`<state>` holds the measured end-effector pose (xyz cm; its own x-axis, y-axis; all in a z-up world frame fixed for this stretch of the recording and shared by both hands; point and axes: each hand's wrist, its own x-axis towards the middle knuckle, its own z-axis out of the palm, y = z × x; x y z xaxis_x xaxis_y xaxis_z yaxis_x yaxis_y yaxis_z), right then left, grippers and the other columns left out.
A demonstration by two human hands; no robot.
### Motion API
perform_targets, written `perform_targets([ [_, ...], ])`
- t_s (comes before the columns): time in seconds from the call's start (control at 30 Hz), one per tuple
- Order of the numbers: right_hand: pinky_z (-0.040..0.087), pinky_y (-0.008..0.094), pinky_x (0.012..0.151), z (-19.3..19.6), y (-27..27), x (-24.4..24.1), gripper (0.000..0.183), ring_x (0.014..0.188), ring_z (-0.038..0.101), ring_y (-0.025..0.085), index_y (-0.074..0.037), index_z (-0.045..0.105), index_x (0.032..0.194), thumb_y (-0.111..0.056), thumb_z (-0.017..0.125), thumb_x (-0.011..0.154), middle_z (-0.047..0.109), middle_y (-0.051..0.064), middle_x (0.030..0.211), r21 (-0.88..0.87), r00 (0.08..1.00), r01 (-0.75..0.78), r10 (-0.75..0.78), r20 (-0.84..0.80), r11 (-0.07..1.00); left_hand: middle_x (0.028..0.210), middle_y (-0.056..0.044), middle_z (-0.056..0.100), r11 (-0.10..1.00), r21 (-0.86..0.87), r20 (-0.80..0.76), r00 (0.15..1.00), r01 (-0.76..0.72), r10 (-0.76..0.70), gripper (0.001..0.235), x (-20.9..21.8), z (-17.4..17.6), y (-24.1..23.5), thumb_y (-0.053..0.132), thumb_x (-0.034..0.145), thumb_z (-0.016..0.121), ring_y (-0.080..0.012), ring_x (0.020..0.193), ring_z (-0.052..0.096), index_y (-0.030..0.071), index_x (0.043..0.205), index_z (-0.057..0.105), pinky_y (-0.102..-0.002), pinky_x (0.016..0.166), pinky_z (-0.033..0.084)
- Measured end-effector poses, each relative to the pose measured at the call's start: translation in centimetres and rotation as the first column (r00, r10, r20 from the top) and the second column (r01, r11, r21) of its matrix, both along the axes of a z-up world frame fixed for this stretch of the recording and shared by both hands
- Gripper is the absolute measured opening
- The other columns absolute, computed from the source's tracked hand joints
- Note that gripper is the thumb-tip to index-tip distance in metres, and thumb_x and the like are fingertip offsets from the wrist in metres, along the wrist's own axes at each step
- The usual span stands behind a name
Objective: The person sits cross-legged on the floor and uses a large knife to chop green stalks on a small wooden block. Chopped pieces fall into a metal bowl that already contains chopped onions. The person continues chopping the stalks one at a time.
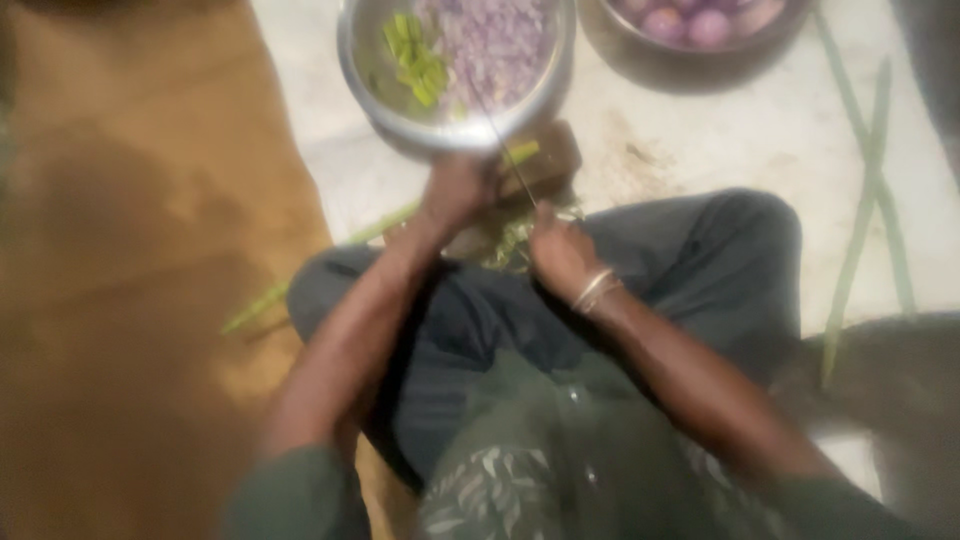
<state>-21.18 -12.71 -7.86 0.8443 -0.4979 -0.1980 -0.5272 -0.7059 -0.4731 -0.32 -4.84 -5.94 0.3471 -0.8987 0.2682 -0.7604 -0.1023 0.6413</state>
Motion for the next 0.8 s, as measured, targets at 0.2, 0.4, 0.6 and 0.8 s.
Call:
perform_targets([
  [0.2, 0.054, 0.06, 0.073, -1.4, -1.1, -0.7, 0.035, 0.08, 0.068, 0.049, 0.007, 0.049, 0.124, -0.022, 0.034, 0.111, 0.069, 0.031, 0.09, 0.039, 1.0, -0.021, 0.022, -0.006, 0.999, 0.082, -0.024, 0.068, 1.0, -0.011, 0.018, 1.0, -0.013, 0.014, 0.019, 0.1, 0.2, -0.4, 0.019, 0.088, 0.071, -0.0432, 0.073, 0.064, 0.002, 0.096, 0.069, -0.052, 0.065, 0.05],
  [0.4, 0.055, 0.053, 0.059, -2.4, -0.6, 0.5, 0.039, 0.071, 0.068, 0.043, 0.008, 0.047, 0.127, -0.021, 0.05, 0.101, 0.069, 0.025, 0.086, -0.199, 0.994, -0.081, 0.094, 0.059, 0.977, 0.083, -0.025, 0.069, 0.998, 0.053, -0.028, 0.999, -0.027, 0.028, 0.021, -1.0, 2.1, -0.3, 0.022, 0.088, 0.071, -0.0436, 0.073, 0.066, 0.002, 0.095, 0.07, -0.052, 0.067, 0.052],
  [0.6, 0.053, 0.053, 0.06, 1.9, 1.4, -1.6, 0.029, 0.071, 0.068, 0.04, -0.003, 0.051, 0.119, -0.029, 0.056, 0.105, 0.069, 0.018, 0.082, -0.082, 0.991, 0.056, -0.046, 0.122, 0.995, 0.087, -0.025, 0.071, 0.998, 0.057, -0.1, 0.995, -0.007, 0.012, 0.022, -2.0, 4.4, 0.8, 0.019, 0.088, 0.066, -0.0428, 0.078, 0.069, 0.002, 0.101, 0.072, -0.051, 0.068, 0.054],
  [0.8, 0.054, 0.047, 0.054, 8.2, 2.0, -2.4, 0.036, 0.062, 0.068, 0.034, -0.002, 0.05, 0.129, -0.026, 0.057, 0.103, 0.068, 0.016, 0.078, 0.016, 0.935, 0.167, -0.164, 0.316, 0.986, 0.087, -0.021, 0.073, 0.986, 0.149, 0.06, 0.996, -0.071, 0.062, 0.013, -1.4, 7.9, 0.8, 0.012, 0.091, 0.061, -0.0409, 0.078, 0.069, 0.005, 0.089, 0.072, -0.052, 0.072, 0.054],
])
